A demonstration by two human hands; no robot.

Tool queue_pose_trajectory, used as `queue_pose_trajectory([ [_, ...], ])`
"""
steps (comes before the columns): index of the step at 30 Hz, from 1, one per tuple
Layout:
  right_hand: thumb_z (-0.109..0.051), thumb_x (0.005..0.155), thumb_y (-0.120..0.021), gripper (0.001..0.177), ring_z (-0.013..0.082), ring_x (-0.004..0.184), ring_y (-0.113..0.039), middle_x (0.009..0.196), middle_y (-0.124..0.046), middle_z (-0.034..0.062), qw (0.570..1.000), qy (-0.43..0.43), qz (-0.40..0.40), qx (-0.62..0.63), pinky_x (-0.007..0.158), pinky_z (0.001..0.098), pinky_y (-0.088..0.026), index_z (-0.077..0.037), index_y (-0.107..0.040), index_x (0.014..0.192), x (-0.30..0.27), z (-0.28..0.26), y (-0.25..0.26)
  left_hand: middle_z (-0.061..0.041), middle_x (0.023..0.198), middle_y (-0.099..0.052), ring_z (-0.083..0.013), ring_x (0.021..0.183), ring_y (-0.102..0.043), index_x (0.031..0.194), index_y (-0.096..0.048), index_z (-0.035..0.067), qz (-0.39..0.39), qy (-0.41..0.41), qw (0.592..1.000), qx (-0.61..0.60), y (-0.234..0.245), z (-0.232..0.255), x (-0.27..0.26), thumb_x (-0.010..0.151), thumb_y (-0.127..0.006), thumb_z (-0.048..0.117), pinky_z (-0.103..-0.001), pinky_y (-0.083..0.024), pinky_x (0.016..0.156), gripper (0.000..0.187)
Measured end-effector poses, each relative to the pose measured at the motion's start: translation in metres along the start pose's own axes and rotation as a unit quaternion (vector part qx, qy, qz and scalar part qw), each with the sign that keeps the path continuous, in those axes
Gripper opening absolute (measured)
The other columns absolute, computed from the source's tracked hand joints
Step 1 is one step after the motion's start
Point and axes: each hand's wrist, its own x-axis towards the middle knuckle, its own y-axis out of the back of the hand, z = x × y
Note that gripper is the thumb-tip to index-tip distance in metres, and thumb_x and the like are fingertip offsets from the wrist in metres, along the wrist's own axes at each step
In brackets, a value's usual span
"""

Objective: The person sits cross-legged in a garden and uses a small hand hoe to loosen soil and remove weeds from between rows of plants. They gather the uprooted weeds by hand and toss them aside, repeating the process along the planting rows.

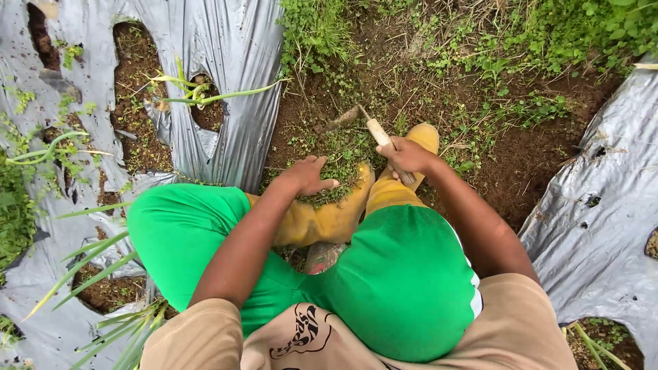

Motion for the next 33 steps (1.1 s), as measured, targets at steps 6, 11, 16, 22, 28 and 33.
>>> queue_pose_trajectory([
  [6, -0.055, 0.097, -0.061, 0.067, 0.0458, 0.117, -0.066, 0.123, -0.064, 0.0317, 0.843, -0.008, -0.02, -0.538, 0.098, 0.0558, -0.055, 0.0, -0.061, 0.135, -0.061, -0.161, 0.032, -0.022, 0.15, -0.05, -0.0391, 0.142, -0.044, 0.157, -0.041, 0.011, 0.197, -0.094, 0.974, -0.052, 0.155, 0.013, -0.149, 0.105, -0.052, 0.047, -0.061, -0.038, 0.113, 0.064],
  [11, -0.056, 0.1, -0.057, 0.069, 0.0371, 0.121, -0.059, 0.133, -0.058, 0.0245, 0.827, 0.027, -0.059, -0.559, 0.102, 0.0495, -0.056, 0.002, -0.047, 0.136, -0.026, -0.292, 0.014, -0.019, 0.153, -0.049, -0.0376, 0.138, -0.046, 0.151, -0.046, 0.005, 0.232, -0.135, 0.959, -0.092, 0.138, -0.064, -0.101, 0.102, -0.052, 0.045, -0.052, -0.035, 0.113, 0.063],
  [16, -0.07, 0.103, -0.054, 0.082, 0.0476, 0.128, -0.054, 0.146, -0.053, 0.0262, 0.825, -0.062, 0.016, -0.562, 0.105, 0.0624, -0.044, -0.002, -0.05, 0.147, 0.117, -0.296, 0.006, -0.017, 0.156, -0.045, -0.039, 0.14, -0.044, 0.151, -0.043, 0.011, 0.089, -0.121, 0.983, -0.102, 0.149, -0.044, -0.091, 0.1, -0.053, 0.045, -0.054, -0.037, 0.109, 0.062],
  [22, 0.012, 0.085, -0.042, 0.023, 0.0244, 0.06, -0.039, 0.073, -0.045, 0.0092, 0.78, -0.078, -0.026, -0.62, 0.052, 0.0411, -0.033, -0.004, -0.049, 0.07, 0.263, -0.183, -0.007, -0.021, 0.158, -0.039, -0.0409, 0.14, -0.041, 0.154, -0.033, 0.008, 0.001, -0.041, 0.995, -0.087, 0.16, -0.049, -0.077, 0.103, -0.048, 0.047, -0.061, -0.039, 0.107, 0.066],
  [28, -0.005, 0.094, -0.057, 0.021, 0.0429, 0.093, -0.069, 0.1, -0.067, 0.0253, 0.852, 0.008, 0.087, -0.515, 0.079, 0.0535, -0.059, 0.0, -0.065, 0.113, 0.223, -0.195, -0.005, -0.032, 0.144, -0.052, -0.0475, 0.137, -0.048, 0.151, -0.043, -0.001, 0.065, -0.082, 0.984, -0.141, 0.171, -0.041, -0.094, 0.106, -0.055, 0.034, -0.065, -0.041, 0.109, 0.059],
  [33, -0.016, 0.104, -0.044, 0.036, 0.0409, 0.09, -0.073, 0.095, -0.068, 0.0294, 0.857, 0.046, 0.048, -0.511, 0.086, 0.0553, -0.06, 0.007, -0.069, 0.115, 0.185, -0.186, -0.011, -0.031, 0.147, -0.05, -0.0457, 0.138, -0.048, 0.151, -0.042, -0.001, 0.061, -0.06, 0.987, -0.134, 0.168, -0.036, -0.1, 0.106, -0.054, 0.035, -0.064, -0.042, 0.111, 0.059],
])
